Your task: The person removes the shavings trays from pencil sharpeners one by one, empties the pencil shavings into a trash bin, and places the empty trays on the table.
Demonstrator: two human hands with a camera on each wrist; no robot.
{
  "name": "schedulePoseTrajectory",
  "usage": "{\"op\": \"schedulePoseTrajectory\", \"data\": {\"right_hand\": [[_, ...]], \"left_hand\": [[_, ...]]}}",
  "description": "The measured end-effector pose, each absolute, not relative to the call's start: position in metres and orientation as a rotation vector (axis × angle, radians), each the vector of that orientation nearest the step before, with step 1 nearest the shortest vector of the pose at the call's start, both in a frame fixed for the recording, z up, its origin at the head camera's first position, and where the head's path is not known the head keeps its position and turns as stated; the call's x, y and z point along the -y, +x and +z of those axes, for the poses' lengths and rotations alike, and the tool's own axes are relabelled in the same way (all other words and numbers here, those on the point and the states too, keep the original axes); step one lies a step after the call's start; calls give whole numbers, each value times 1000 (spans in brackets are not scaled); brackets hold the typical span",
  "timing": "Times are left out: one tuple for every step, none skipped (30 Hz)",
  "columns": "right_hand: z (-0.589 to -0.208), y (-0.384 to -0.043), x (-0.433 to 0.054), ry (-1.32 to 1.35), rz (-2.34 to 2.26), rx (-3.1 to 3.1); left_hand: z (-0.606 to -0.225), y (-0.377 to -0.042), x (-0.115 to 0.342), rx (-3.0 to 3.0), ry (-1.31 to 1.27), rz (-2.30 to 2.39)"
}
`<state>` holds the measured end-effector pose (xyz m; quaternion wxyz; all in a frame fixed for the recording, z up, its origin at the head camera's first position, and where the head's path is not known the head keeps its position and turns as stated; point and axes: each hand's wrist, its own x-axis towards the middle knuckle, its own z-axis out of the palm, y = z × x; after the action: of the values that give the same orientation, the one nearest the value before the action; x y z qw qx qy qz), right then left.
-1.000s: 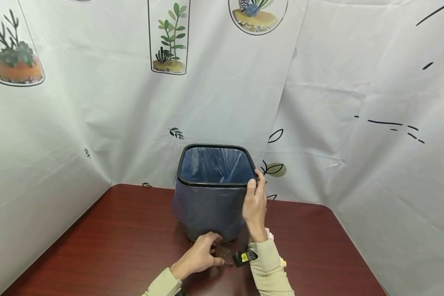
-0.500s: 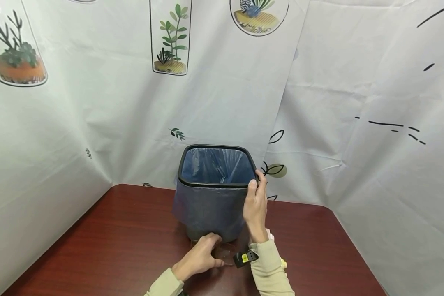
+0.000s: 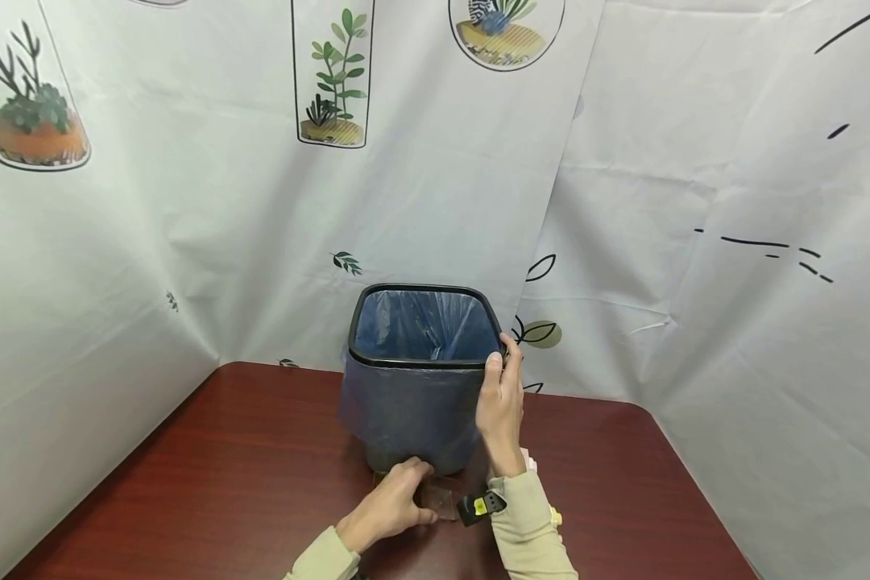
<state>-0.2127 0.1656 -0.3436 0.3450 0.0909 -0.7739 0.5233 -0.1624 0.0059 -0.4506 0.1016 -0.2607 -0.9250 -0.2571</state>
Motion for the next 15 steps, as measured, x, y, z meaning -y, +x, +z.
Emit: {"op": "schedulePoseTrajectory", "data": {"right_hand": [[-344, -213, -166, 235, 1360, 2010], [-344, -213, -166, 234, 1360, 2011], [-344, -213, -166, 233, 1358, 2012], [-344, -213, -166, 232, 1358, 2011], [-344, -213, -166, 232, 1357, 2012], [-344, -213, -166, 234, 1357, 2011], [-344, -213, -166, 234, 1358, 2009], [-344, -213, -166, 236, 1357, 2007], [-344, -214, -166, 236, 1355, 2005], [-345, -214, -166, 237, 1356, 2004], [-344, -214, -166, 237, 1357, 2004], [-344, -214, -166, 235, 1356, 2003], [-344, -214, -166, 234, 1356, 2004], [-344, -214, -166, 233, 1356, 2005], [-344, -214, -166, 231, 1356, 2006]], "left_hand": [[-451, -162, -6, 2733, -767, -742], [-451, -162, -6, 2736, -767, -726], [-451, -162, -5, 2736, -770, -715], [-452, -162, -5, 2734, -773, -701], [-452, -162, -5, 2737, -774, -692], [-452, -162, -5, 2738, -774, -684], [-452, -162, -5, 2739, -776, -678], [-452, -163, -5, 2740, -781, -675], [-452, -163, -5, 2741, -786, -672], [-452, -163, -5, 2744, -788, -670], [-452, -163, -5, 2751, -790, -667], [-452, -164, -5, 2753, -797, -665], [-452, -164, -5, 2756, -803, -660], [-452, -164, -5, 2758, -810, -657], [-452, -164, -5, 2764, -814, -653]]}}
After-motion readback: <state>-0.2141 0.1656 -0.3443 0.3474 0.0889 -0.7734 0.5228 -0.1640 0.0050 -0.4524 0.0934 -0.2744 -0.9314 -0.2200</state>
